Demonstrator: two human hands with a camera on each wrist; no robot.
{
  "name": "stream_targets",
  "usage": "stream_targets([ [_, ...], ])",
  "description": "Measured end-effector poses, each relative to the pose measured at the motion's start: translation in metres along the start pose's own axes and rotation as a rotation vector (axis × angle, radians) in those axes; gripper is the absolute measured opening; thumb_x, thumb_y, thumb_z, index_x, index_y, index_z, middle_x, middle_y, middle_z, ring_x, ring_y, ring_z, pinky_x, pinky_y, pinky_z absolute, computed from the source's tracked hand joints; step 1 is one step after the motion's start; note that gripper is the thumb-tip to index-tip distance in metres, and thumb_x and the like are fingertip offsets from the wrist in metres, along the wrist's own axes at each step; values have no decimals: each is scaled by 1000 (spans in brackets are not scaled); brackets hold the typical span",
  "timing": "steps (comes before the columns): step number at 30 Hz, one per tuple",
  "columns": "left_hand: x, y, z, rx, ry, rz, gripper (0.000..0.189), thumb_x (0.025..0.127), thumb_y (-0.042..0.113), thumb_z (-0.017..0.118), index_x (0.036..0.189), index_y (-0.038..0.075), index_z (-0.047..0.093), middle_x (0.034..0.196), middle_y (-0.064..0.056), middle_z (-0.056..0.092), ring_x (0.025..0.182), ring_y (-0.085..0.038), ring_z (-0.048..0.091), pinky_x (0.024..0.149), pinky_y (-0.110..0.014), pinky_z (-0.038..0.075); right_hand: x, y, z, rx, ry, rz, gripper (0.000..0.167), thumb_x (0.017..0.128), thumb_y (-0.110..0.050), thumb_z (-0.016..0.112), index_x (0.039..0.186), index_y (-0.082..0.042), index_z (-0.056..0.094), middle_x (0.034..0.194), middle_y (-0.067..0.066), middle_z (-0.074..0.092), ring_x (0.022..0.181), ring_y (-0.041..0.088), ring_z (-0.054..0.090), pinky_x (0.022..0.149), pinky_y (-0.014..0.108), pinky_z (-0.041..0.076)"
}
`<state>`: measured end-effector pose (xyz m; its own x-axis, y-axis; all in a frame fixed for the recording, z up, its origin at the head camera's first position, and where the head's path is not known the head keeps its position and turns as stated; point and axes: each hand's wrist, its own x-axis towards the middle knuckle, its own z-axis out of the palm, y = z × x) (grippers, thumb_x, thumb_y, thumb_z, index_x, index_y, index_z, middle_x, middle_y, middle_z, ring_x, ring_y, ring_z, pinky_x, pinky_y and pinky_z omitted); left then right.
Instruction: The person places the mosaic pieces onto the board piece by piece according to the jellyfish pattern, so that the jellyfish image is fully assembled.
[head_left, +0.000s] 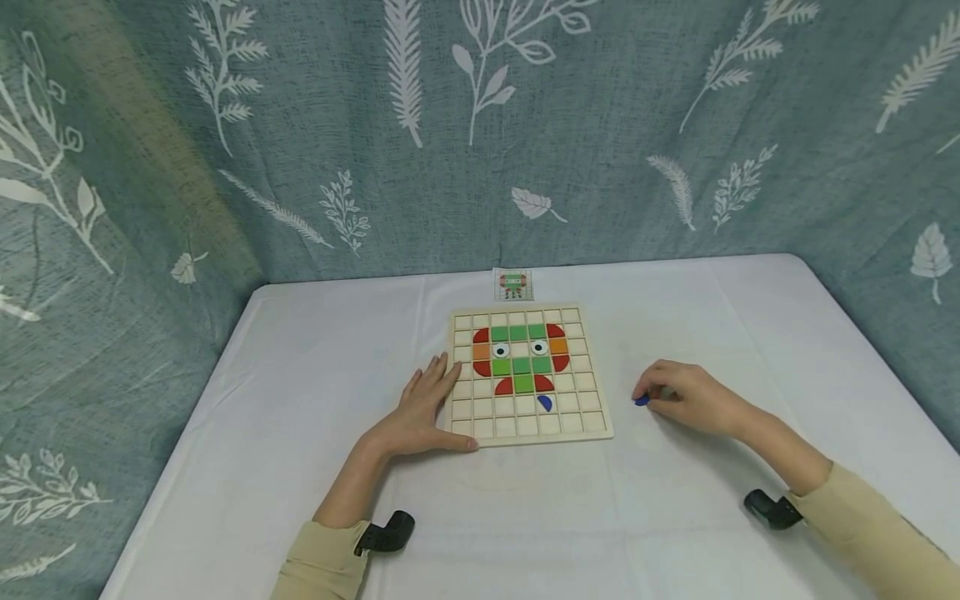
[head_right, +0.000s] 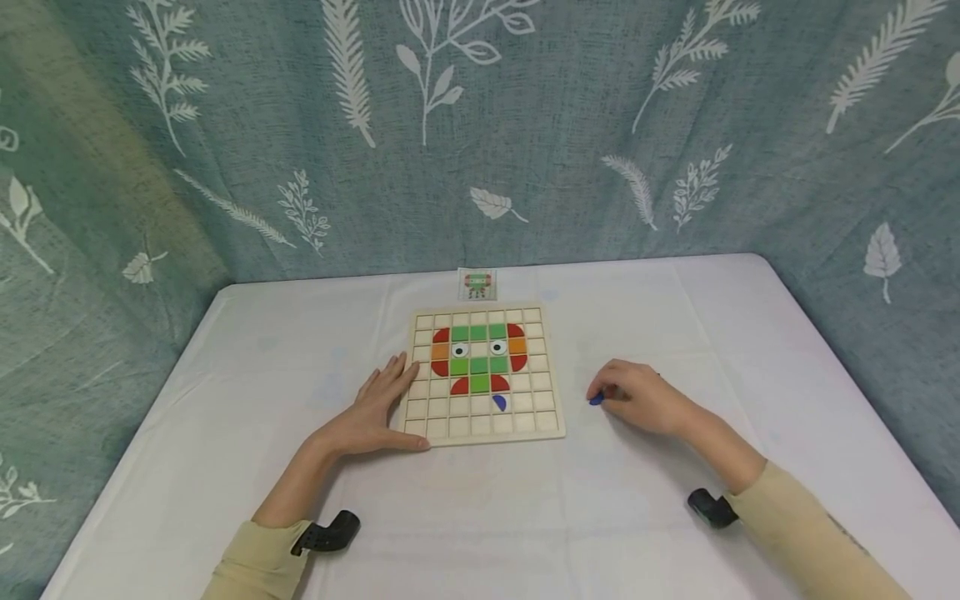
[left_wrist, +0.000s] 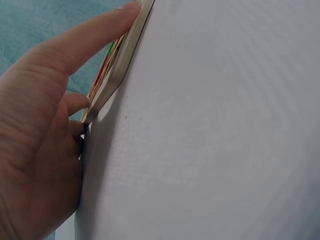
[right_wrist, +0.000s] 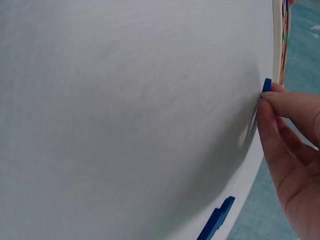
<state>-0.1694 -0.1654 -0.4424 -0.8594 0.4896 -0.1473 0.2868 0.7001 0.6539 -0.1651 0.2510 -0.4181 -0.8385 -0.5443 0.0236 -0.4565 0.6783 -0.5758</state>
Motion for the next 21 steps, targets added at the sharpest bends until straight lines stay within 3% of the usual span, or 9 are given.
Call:
stream_targets([
  [8, -1, 1, 0, -13, -3, -2, 119, 70, 48, 84, 156, 4, 15, 163, -15, -2, 149, -27, -6, 118, -46, -5, 2, -10, 4, 7, 33, 48, 21, 82, -7, 79, 101, -7, 69, 93, -3, 63, 84, 13, 58, 70, 25, 54],
  [14, -1, 1, 0, -11, -5, -2, 120, 69, 47, 85, 156, 4, 15, 163, -15, -2, 149, -27, -6, 118, -46, -5, 9, -14, 10, 72, 28, 56, 23, 82, -5, 77, 104, -8, 70, 98, -3, 67, 88, 13, 60, 78, 31, 55],
  [21, 0, 1, 1, -16, -3, -5, 121, 69, 49, 85, 156, 4, 15, 163, -16, -2, 149, -27, -6, 118, -45, -5, 32, -43, 30, 216, -42, -37, 29, 84, -6, 76, 112, -9, 69, 102, -3, 67, 91, 13, 60, 81, 28, 55],
])
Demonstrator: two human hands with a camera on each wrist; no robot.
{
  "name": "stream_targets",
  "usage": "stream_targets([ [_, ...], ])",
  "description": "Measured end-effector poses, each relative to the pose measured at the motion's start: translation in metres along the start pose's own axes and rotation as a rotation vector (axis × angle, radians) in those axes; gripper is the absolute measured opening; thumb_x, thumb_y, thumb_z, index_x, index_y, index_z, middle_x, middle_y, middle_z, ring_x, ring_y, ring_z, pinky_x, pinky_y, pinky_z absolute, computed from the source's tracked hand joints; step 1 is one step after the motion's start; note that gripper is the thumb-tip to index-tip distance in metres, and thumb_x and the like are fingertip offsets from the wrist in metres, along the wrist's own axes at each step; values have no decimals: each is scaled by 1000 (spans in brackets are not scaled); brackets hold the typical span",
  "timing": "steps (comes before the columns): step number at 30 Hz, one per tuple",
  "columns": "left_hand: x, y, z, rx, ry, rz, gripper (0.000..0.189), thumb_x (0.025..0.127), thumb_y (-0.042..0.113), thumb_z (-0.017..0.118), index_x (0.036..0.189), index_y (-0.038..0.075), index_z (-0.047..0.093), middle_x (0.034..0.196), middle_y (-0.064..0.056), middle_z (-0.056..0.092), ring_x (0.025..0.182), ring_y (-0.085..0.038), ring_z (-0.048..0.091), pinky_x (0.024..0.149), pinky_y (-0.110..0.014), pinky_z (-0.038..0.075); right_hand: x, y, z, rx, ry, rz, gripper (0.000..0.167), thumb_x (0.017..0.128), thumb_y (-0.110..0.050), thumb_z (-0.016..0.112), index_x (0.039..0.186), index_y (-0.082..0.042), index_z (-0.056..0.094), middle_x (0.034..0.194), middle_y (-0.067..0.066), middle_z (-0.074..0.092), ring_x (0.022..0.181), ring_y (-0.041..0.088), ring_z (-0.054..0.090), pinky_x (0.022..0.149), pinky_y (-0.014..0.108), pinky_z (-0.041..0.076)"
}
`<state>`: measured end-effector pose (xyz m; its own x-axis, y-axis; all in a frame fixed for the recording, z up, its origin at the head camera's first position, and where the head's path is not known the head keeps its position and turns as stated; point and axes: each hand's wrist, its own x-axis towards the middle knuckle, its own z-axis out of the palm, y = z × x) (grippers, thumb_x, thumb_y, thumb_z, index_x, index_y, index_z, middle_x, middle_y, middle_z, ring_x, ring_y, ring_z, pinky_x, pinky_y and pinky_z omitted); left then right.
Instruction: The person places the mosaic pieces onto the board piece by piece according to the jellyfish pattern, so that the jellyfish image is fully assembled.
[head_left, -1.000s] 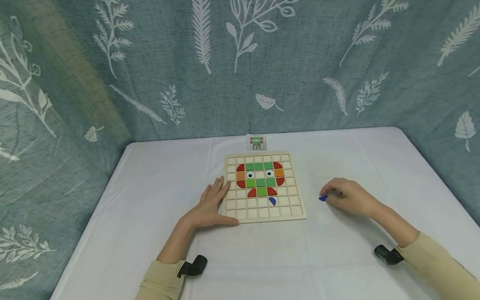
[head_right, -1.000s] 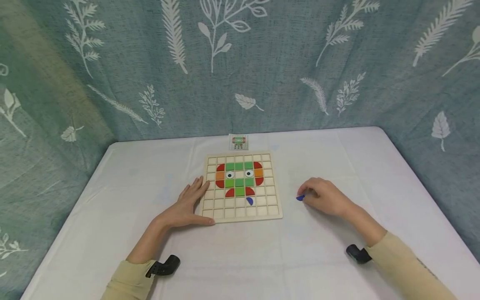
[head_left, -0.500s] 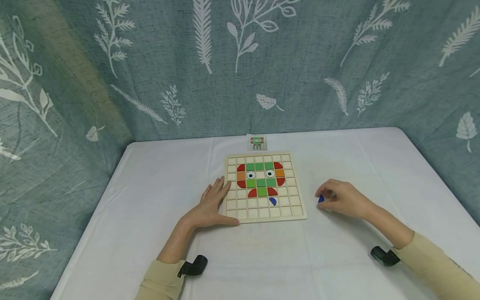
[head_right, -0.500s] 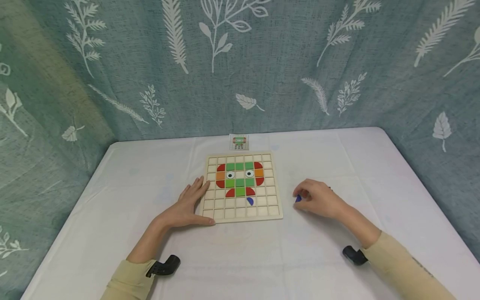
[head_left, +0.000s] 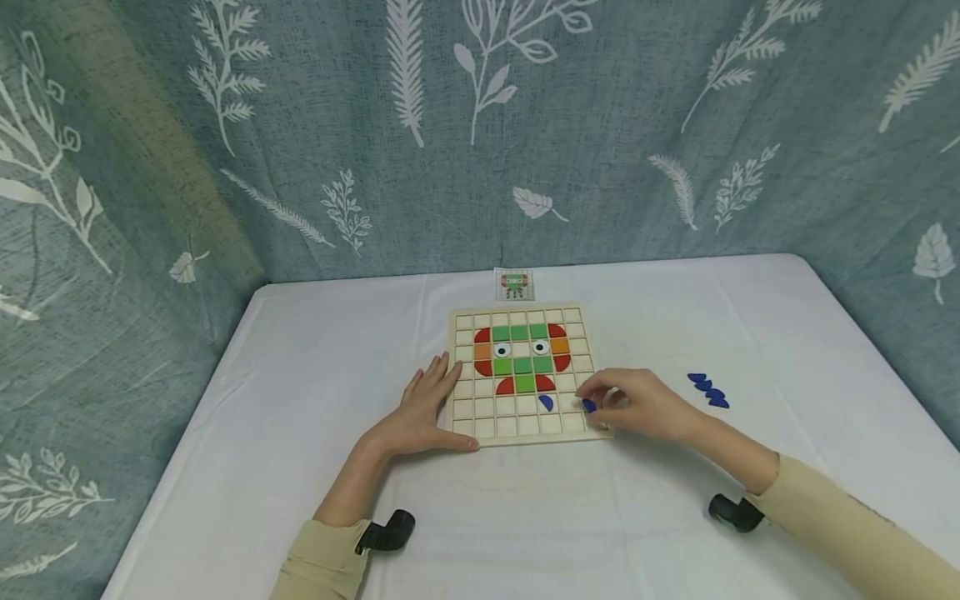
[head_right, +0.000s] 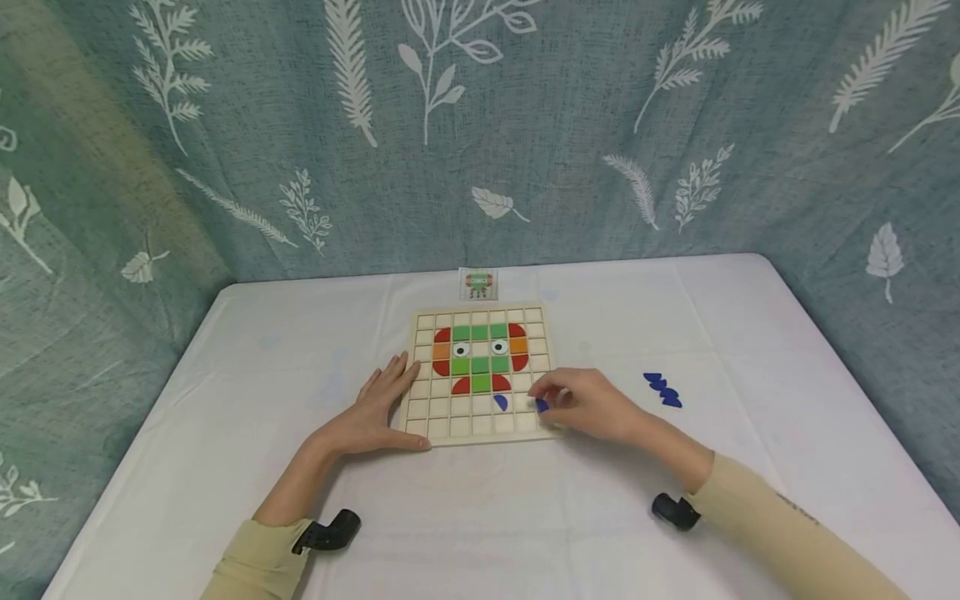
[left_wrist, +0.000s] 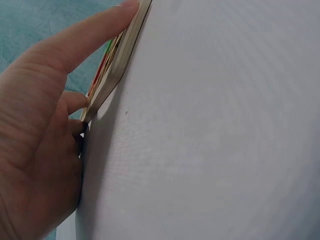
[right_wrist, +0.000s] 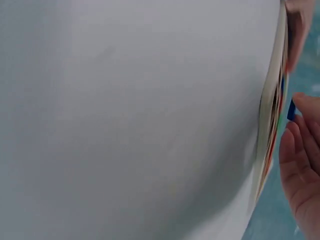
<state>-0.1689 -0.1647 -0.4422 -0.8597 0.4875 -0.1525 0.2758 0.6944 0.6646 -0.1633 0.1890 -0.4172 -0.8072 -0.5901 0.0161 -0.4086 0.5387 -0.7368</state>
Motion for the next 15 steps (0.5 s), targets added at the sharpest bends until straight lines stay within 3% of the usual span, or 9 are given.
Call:
stream_targets([
  [7, 0, 0, 0, 11, 1, -1, 121, 68, 50, 85, 156, 5, 14, 163, -15, -3, 149, -26, -7, 118, -45, -5, 20, -21, 22, 14, -118, -58, 29, 87, -9, 73, 115, -12, 69, 107, -4, 66, 90, 11, 58, 80, 25, 53],
  [15, 0, -2, 0, 13, 4, 4, 123, 68, 52, 84, 157, 6, 13, 163, -14, -3, 149, -25, -7, 118, -44, -5, 26, -23, 29, -26, -133, -82, 26, 88, -9, 73, 113, -14, 70, 99, -6, 66, 80, 9, 55, 70, 23, 51],
])
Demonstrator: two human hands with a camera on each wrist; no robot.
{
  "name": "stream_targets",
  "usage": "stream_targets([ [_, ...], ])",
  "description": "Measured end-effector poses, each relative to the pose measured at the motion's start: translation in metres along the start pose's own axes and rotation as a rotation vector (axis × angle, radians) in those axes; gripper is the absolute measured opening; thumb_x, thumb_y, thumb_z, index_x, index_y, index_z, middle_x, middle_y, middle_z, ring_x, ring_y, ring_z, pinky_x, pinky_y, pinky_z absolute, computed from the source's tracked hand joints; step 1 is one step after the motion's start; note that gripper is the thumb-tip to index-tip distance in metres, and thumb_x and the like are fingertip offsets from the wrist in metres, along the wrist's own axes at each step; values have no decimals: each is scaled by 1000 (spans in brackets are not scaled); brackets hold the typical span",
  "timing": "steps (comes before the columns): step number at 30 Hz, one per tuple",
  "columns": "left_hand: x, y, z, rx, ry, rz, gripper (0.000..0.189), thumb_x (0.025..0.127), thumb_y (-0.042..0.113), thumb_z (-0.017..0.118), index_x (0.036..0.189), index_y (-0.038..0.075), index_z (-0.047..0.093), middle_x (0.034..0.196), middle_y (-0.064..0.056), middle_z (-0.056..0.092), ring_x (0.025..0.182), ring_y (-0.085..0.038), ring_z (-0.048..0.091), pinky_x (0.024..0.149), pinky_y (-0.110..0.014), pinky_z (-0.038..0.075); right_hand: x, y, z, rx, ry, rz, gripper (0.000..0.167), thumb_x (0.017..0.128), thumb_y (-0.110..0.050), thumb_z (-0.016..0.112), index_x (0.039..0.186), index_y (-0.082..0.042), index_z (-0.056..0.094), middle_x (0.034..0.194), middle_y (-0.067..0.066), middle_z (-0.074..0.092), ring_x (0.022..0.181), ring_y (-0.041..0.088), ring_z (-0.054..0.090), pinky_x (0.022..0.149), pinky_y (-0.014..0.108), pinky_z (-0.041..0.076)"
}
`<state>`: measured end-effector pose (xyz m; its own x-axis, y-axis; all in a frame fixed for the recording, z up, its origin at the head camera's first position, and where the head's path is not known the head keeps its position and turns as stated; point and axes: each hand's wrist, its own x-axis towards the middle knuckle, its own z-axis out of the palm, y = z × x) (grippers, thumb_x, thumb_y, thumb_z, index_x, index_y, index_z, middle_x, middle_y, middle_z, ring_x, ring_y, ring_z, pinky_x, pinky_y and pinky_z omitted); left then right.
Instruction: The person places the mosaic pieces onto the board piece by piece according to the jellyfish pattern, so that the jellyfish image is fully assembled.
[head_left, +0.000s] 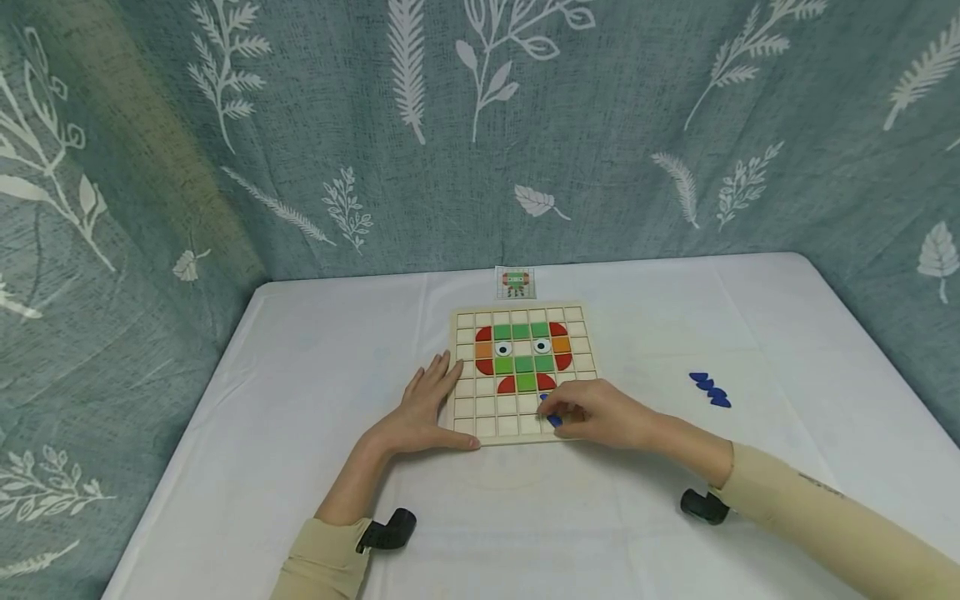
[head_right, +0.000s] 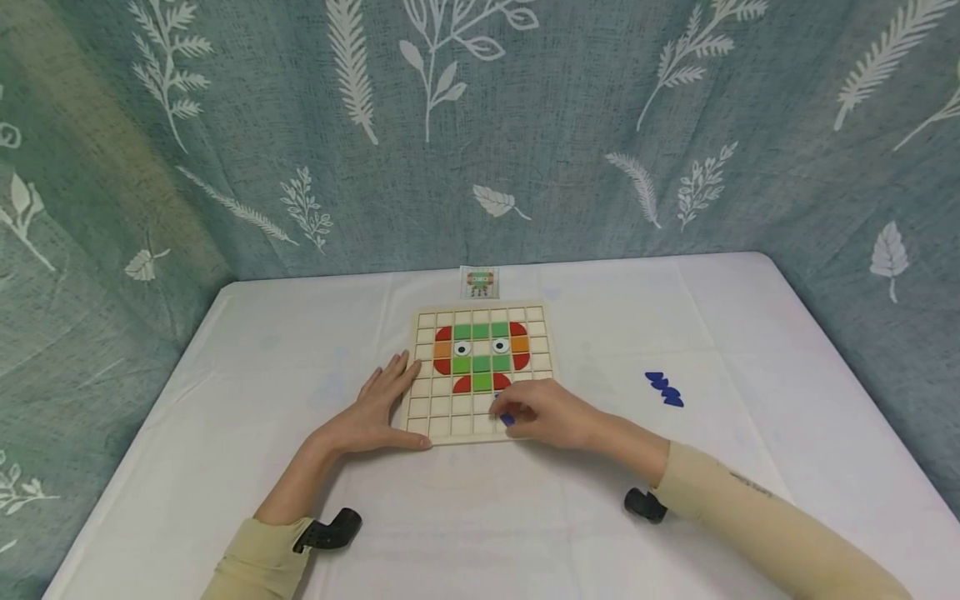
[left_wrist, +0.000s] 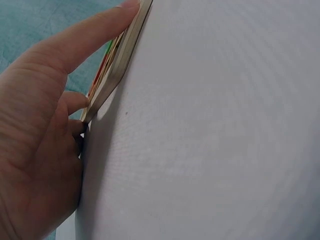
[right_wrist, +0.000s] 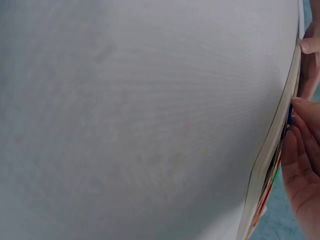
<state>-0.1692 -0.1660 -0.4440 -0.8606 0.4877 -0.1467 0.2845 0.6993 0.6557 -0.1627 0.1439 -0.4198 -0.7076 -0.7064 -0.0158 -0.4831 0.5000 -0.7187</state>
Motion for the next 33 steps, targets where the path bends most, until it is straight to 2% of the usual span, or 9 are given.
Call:
stream_targets([
  [8, 0, 0, -2, 6, -5, 2, 122, 68, 52, 84, 157, 5, 13, 163, -15, -3, 149, -26, -7, 118, -45, -5, 0, 2, -1, 36, 23, -11, 24, 89, -10, 71, 113, -14, 70, 104, -7, 68, 84, 8, 57, 75, 24, 52],
  [12, 0, 1, -2, 8, -11, -1, 121, 69, 51, 84, 157, 5, 13, 163, -14, -3, 149, -26, -7, 118, -45, -5, -14, 11, -15, 11, 123, 28, 21, 90, -12, 71, 112, -12, 71, 102, -6, 68, 88, 9, 61, 77, 26, 54],
  [15, 0, 1, -1, 7, -14, -7, 121, 69, 50, 84, 157, 6, 13, 163, -14, -4, 149, -25, -8, 118, -44, -6, -34, 25, -34, -134, 248, 96, 18, 91, -10, 69, 108, -7, 71, 100, 0, 69, 89, 15, 62, 75, 31, 55],
  [18, 0, 2, -1, 5, -14, -4, 120, 70, 50, 84, 156, 5, 14, 163, -15, -3, 149, -27, -7, 118, -46, -5, -60, 40, -54, -290, 338, 236, 18, 90, -8, 69, 107, -1, 70, 102, 10, 68, 91, 25, 63, 75, 40, 54],
  [21, -1, 2, 0, 8, -13, -6, 120, 70, 50, 83, 157, 5, 14, 163, -15, -3, 149, -27, -7, 118, -46, -5, -82, 50, -69, -351, 353, 376, 19, 89, -6, 69, 104, 5, 68, 98, 17, 66, 88, 32, 62, 73, 47, 53],
  [23, -1, 2, 0, 8, -8, -4, 120, 70, 50, 84, 157, 6, 14, 163, -15, -3, 149, -28, -6, 118, -46, -5, -90, 56, -75, -349, 342, 424, 18, 88, -6, 69, 102, 7, 67, 95, 18, 65, 85, 32, 62, 71, 46, 53],
  [26, -1, 2, -1, 11, -4, 0, 120, 70, 49, 84, 157, 6, 14, 163, -14, -3, 149, -28, -6, 118, -46, -4, -93, 64, -78, -319, 329, 402, 13, 88, -3, 69, 99, 5, 68, 91, 14, 66, 82, 29, 62, 69, 43, 53],
  [29, -1, 1, 0, 14, -4, 4, 119, 70, 49, 84, 157, 6, 14, 163, -15, -3, 149, -28, -6, 118, -47, -4, -87, 68, -75, -296, 323, 311, 10, 87, 0, 69, 97, 0, 70, 94, 11, 67, 86, 28, 63, 73, 43, 53],
  [33, -1, 1, 0, 18, -5, 6, 119, 70, 49, 84, 156, 5, 15, 163, -14, -3, 149, -28, -6, 118, -46, -4, -79, 66, -70, -262, 307, 217, 14, 84, 2, 72, 96, -7, 71, 97, 6, 68, 92, 27, 64, 79, 44, 53],
])
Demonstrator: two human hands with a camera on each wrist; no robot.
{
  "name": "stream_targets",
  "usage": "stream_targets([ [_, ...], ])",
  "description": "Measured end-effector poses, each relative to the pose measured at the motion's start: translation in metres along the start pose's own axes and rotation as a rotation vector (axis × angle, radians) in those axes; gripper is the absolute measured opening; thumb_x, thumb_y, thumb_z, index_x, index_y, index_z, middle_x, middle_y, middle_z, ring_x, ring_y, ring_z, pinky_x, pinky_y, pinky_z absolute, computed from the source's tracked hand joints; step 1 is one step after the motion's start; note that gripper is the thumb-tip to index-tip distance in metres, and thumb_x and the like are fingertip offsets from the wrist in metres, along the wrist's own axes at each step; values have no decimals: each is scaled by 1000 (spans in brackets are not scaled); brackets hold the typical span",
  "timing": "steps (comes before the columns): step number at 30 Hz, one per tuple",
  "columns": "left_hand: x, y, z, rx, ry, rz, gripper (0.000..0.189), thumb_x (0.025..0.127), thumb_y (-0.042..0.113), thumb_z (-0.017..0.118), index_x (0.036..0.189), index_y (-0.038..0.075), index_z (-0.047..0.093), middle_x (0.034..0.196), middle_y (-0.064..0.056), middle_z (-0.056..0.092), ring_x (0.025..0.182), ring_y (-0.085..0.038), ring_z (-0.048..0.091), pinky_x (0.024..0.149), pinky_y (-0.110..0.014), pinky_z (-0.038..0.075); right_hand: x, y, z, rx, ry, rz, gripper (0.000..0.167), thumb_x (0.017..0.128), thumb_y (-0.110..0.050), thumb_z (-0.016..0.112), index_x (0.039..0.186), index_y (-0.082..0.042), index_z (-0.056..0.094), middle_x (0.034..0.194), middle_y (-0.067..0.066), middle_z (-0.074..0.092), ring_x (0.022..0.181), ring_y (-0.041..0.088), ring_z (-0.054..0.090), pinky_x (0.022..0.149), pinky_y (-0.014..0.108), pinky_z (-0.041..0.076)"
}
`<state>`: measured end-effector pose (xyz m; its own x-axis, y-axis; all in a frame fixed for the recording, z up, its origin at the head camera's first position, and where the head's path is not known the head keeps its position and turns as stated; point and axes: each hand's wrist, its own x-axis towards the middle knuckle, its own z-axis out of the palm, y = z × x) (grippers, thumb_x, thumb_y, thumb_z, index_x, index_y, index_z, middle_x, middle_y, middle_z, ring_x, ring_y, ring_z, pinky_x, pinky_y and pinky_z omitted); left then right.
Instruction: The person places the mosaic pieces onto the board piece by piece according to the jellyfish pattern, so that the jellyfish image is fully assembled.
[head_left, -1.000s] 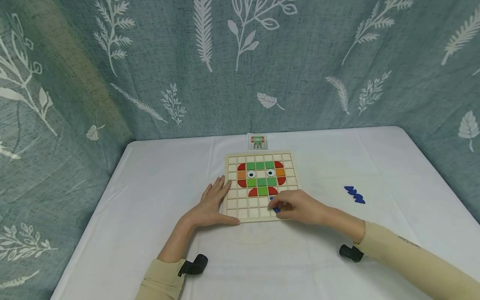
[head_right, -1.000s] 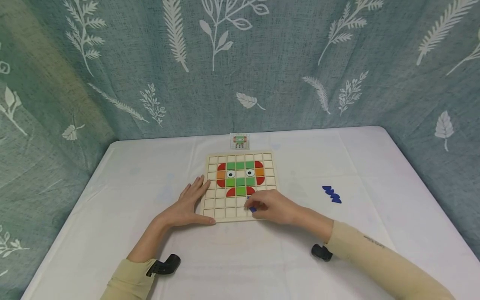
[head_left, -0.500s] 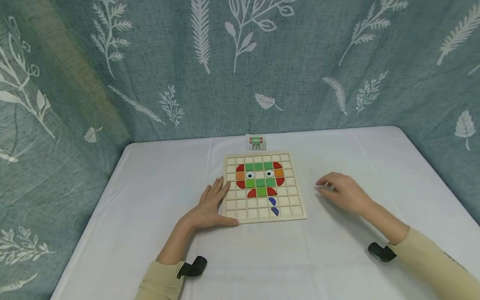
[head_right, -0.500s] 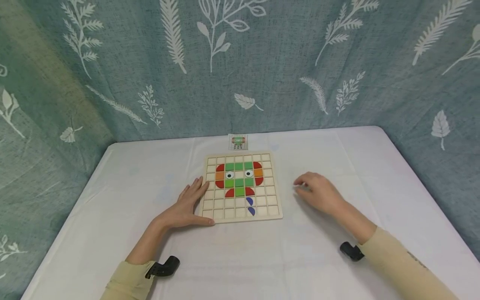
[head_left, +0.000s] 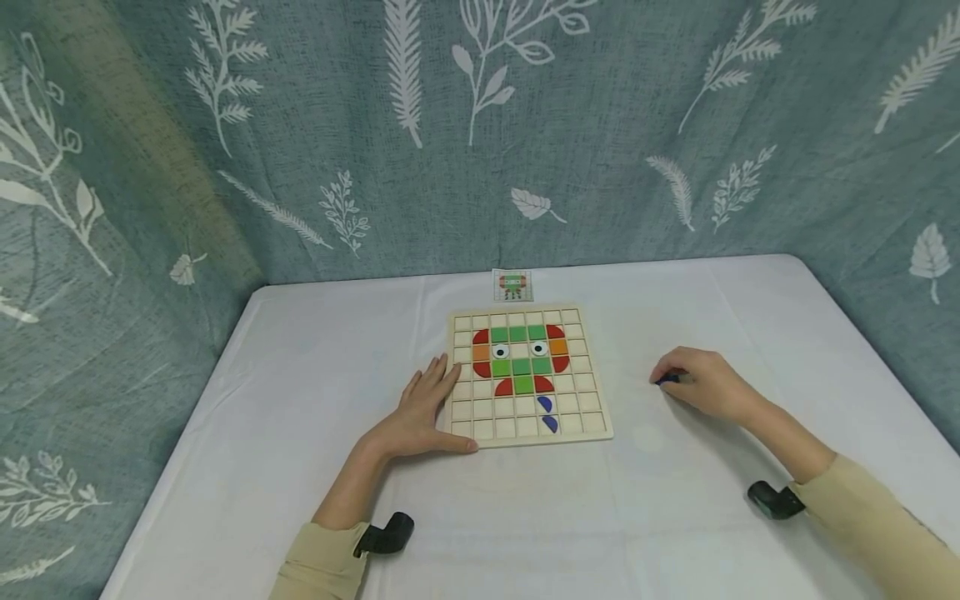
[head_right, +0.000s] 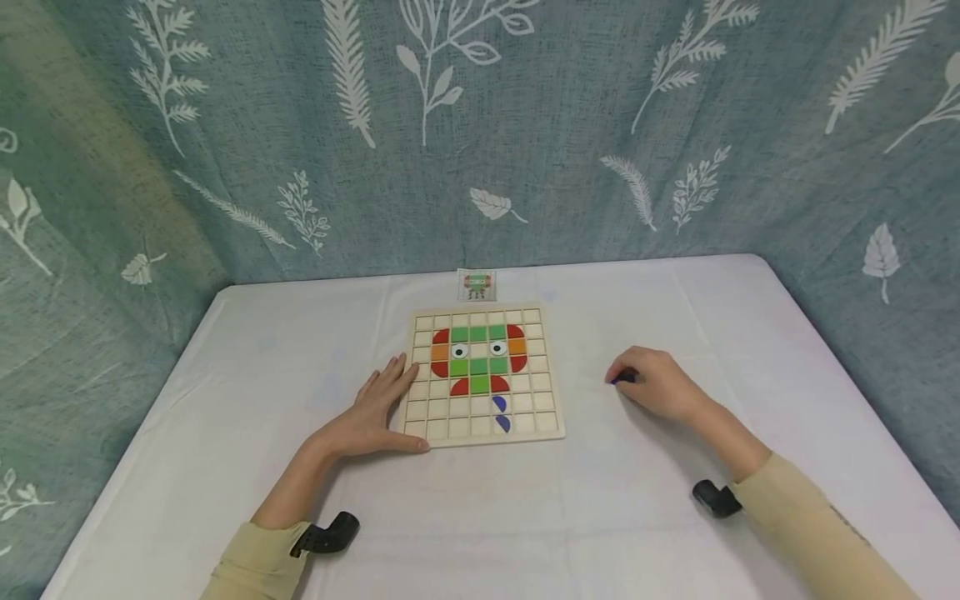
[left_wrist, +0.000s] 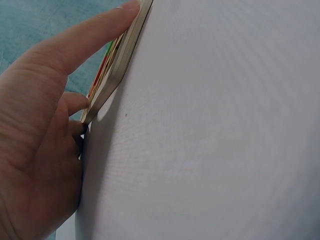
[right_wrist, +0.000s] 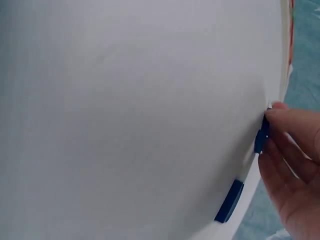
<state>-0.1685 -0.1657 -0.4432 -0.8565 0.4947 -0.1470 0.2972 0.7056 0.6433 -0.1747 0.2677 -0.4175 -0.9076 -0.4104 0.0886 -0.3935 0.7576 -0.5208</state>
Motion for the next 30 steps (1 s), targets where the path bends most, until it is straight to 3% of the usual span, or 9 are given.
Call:
stream_targets([
  [2, 0, 1, 0, 0, -1, -2, 119, 70, 49, 84, 156, 5, 15, 163, -14, -3, 149, -27, -6, 118, -46, -4, 1, -3, 2, -2, 7, 15, 13, 84, -3, 75, 96, -7, 71, 98, 6, 67, 93, 27, 63, 80, 45, 52],
  [6, 0, 1, 0, -2, 1, -5, 118, 70, 48, 84, 156, 5, 15, 163, -14, -2, 149, -27, -6, 118, -46, -4, 2, -7, 3, -40, 32, 129, 18, 84, -16, 77, 96, -5, 70, 95, 8, 66, 91, 29, 61, 79, 48, 50],
  [9, -1, 1, 0, -6, 2, -4, 119, 70, 48, 84, 156, 5, 15, 163, -14, -2, 149, -27, -6, 118, -46, -4, 3, -7, 4, -45, 28, 152, 18, 85, -16, 76, 97, -4, 69, 93, 9, 67, 90, 29, 62, 79, 48, 51],
  [30, 0, 0, 0, -17, 3, -4, 119, 70, 49, 84, 156, 5, 15, 163, -15, -2, 149, -27, -6, 118, -46, -4, 9, -1, 5, 47, -28, -46, 24, 85, 0, 73, 108, -6, 70, 101, 4, 68, 87, 19, 63, 75, 38, 54],
])
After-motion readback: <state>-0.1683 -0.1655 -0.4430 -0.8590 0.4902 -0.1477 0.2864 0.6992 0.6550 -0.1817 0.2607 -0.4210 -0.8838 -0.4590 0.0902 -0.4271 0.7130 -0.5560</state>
